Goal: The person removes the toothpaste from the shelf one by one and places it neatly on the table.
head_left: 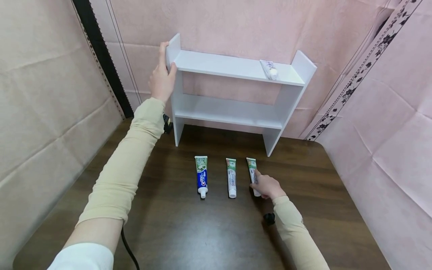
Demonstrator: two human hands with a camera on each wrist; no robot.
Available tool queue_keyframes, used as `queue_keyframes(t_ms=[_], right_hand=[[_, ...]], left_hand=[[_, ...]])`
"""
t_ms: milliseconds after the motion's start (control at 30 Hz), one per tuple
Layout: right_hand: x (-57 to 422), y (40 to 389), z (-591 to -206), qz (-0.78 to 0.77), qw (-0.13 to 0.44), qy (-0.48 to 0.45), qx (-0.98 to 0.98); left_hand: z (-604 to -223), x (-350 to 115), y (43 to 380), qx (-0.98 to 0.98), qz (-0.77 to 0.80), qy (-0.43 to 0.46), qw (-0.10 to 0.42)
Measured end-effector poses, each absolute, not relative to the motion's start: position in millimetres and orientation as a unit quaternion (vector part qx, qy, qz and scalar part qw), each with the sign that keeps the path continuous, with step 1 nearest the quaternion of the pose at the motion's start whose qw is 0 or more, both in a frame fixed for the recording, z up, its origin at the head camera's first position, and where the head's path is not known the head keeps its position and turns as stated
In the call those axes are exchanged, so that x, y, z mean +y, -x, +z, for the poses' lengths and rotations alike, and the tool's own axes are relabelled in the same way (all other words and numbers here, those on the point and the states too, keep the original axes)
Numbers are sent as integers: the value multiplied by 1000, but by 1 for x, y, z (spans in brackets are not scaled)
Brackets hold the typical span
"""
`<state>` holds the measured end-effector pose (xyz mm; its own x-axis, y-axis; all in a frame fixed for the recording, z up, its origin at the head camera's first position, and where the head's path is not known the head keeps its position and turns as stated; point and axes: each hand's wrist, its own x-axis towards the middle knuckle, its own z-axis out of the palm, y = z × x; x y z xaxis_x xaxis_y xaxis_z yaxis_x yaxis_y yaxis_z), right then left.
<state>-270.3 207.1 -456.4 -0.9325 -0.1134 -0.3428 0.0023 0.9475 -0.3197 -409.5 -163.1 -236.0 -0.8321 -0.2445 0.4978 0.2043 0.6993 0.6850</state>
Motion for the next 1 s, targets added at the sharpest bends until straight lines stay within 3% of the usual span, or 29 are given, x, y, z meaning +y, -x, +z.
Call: queue_keyframes(t_ms=[267, 467, 767, 900, 1000], right_hand=[[215, 274, -441, -195, 197, 72, 958], [226, 284, -388, -211, 70, 127, 967], [209, 303, -257, -255, -180, 146, 939], [203, 312, -212, -241, -224, 132, 935], [202, 327, -195, -207, -216, 123, 946]], left_hand=[[-235, -163, 411, -878, -379, -10, 291], [-236, -163, 412, -875, -377, -5, 304], [-233, -165, 411, -873, -377, -10, 308], [-233, -163, 411, -874, -377, -10, 305], [-234, -163, 411, -875, -375, -11, 306]])
